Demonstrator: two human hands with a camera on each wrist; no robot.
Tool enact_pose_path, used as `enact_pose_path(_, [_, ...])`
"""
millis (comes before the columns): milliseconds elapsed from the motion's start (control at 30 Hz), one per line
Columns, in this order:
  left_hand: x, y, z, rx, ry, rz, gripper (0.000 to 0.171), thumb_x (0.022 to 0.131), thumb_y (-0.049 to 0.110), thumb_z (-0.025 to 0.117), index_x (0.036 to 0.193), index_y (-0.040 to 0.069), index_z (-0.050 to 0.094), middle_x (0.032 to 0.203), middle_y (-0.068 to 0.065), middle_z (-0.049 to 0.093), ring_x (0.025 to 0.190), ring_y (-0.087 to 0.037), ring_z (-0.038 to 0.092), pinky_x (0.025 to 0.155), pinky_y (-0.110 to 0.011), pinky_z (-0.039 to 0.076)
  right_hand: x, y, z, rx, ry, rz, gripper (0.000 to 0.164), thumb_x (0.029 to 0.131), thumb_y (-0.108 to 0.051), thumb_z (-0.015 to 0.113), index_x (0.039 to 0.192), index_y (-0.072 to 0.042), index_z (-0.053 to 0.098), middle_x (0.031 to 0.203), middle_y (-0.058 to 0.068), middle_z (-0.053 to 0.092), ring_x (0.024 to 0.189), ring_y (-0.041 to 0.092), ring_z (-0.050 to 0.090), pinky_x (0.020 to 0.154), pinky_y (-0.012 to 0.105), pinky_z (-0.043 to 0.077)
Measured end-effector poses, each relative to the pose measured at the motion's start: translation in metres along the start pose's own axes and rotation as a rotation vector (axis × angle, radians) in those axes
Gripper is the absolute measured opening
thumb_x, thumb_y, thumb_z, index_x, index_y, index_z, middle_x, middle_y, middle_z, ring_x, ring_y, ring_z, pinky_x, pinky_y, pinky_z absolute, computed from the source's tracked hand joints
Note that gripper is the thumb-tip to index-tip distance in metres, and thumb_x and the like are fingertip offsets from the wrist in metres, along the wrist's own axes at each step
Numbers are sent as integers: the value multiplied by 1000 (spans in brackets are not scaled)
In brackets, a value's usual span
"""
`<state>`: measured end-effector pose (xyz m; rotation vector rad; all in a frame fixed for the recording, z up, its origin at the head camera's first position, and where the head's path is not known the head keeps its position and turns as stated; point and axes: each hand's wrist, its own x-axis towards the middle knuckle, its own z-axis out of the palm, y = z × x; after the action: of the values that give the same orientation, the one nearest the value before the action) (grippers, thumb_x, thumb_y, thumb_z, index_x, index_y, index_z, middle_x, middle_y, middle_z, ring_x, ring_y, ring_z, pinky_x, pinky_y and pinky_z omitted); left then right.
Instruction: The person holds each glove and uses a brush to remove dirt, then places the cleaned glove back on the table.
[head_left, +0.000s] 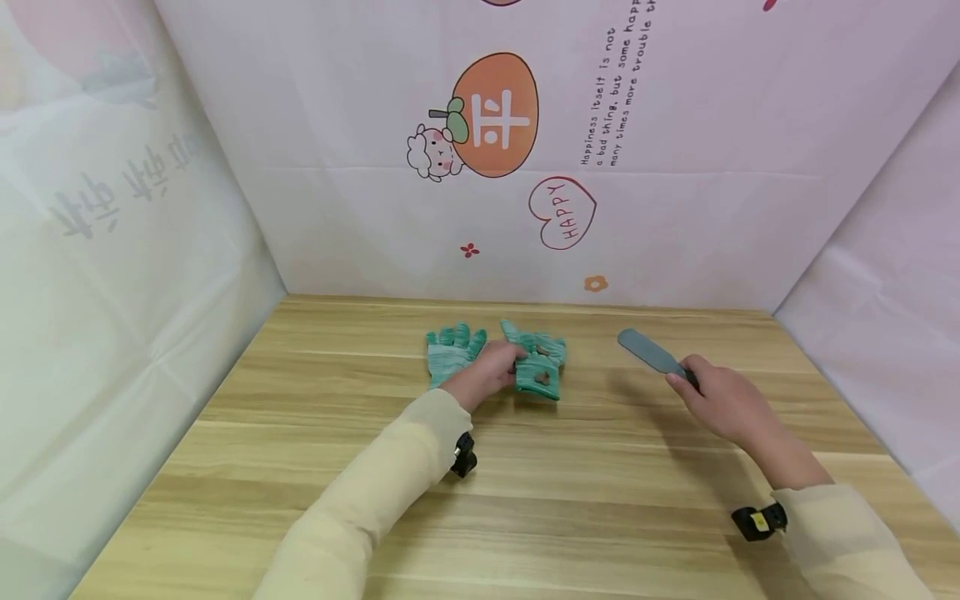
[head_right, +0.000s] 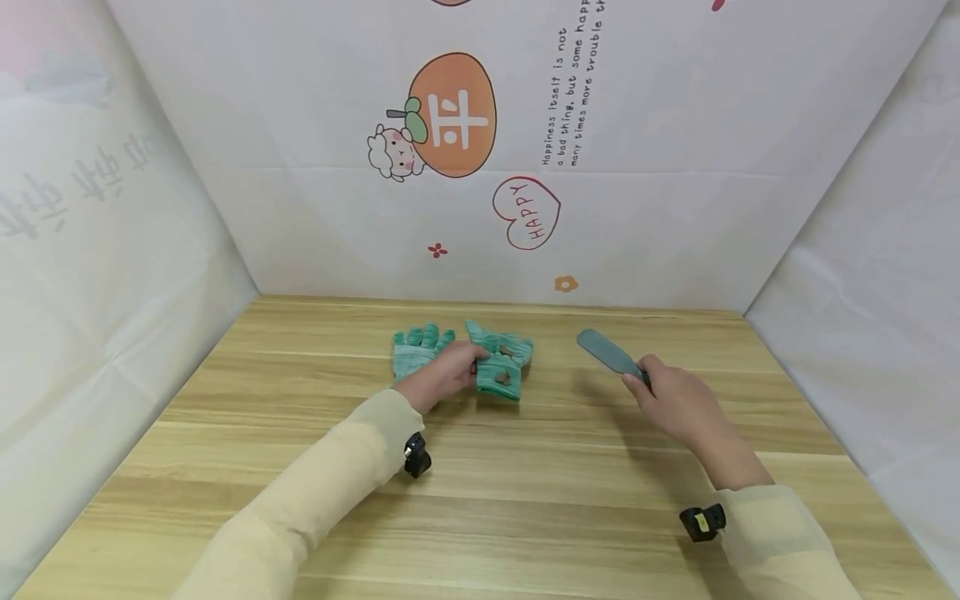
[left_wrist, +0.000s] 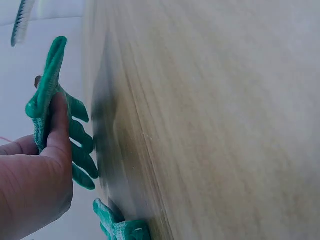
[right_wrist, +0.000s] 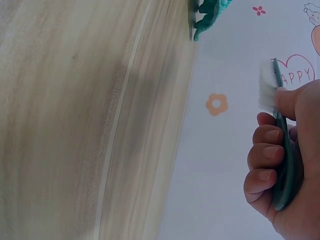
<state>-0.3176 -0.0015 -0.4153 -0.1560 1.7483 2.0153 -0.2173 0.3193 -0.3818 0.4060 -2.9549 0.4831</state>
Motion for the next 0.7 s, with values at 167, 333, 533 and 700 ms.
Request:
enact_pose_path(167, [1, -1, -5, -94, -47, -6, 21, 99, 4, 48, 120, 1, 51, 70, -3, 54, 60, -10, 52, 57, -23, 47, 0, -2, 0, 5, -3, -2, 35, 105, -34, 42, 100, 0, 51, 65, 2, 45, 55, 18, 42, 52, 32, 34])
enact_pose_path(333, [-3, -1, -9, -143, -80, -3, 10, 101, 5, 45, 109, 3, 50, 77, -6, 56, 65, -12, 53, 59, -24, 47, 1, -4, 0, 15, -13, -4, 35, 105, -34, 41, 101, 0, 51, 66, 2, 45, 56, 17, 42, 52, 32, 34])
enact_pose_path(533, [-4, -4, -15, -169, -101, 18, 12, 101, 6, 45, 92, 4, 52, 78, -5, 57, 68, -12, 56, 61, -24, 49, 2, -6, 0, 19, -12, -9, 35, 105, -35, 41, 102, -1, 51, 66, 2, 44, 56, 17, 41, 52, 32, 33])
enact_pose_path(700, [-9, -7, -21, -188, -105, 21, 20, 102, 4, 43, 122, 2, 44, 82, -5, 51, 70, -12, 50, 62, -24, 45, 2, -10, 0, 24, -15, -15, 35, 105, -35, 41, 101, -1, 51, 66, 1, 44, 55, 17, 41, 52, 32, 33])
